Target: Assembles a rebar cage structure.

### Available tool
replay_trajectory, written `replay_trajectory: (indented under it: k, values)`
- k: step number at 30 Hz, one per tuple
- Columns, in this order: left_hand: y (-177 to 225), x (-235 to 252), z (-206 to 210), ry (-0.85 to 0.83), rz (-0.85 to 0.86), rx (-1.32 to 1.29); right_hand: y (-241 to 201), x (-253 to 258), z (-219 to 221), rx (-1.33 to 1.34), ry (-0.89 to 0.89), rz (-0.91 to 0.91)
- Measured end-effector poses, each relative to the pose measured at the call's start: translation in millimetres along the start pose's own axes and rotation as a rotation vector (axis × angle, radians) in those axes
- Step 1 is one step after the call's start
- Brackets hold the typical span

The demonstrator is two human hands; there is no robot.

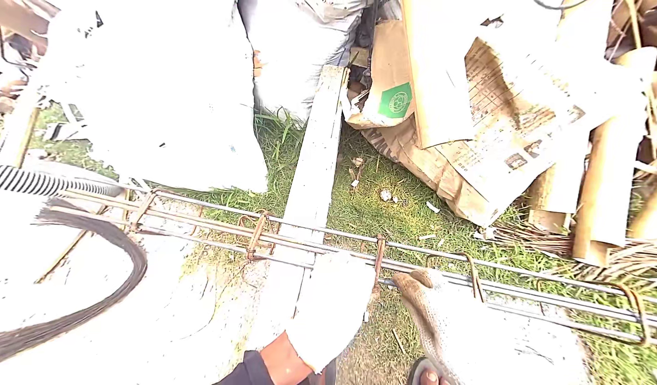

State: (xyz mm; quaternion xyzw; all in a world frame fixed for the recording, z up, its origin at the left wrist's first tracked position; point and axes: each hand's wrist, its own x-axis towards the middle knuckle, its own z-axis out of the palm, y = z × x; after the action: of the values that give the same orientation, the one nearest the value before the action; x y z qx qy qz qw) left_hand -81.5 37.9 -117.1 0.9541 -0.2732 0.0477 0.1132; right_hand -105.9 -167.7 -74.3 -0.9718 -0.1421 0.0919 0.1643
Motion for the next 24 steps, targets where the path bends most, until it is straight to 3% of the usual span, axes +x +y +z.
replay_trajectory:
  k: [12,19,24]
  values:
    - [5.8,-0.3,-1.6,-0.070,-0.046,-0.018,-2.5,-4.8,18.3,0.037,0.105,-0.036]
    - [3.3,-6.7,7.0,0.081,0.014,0.015,2.9,-1.7,22.0,0.041,0.112,-0.036]
    - [3.7,-3.8,4.0,0.034,0.011,0.009,3.3,-0.3,20.9,0.034,0.117,-0.034]
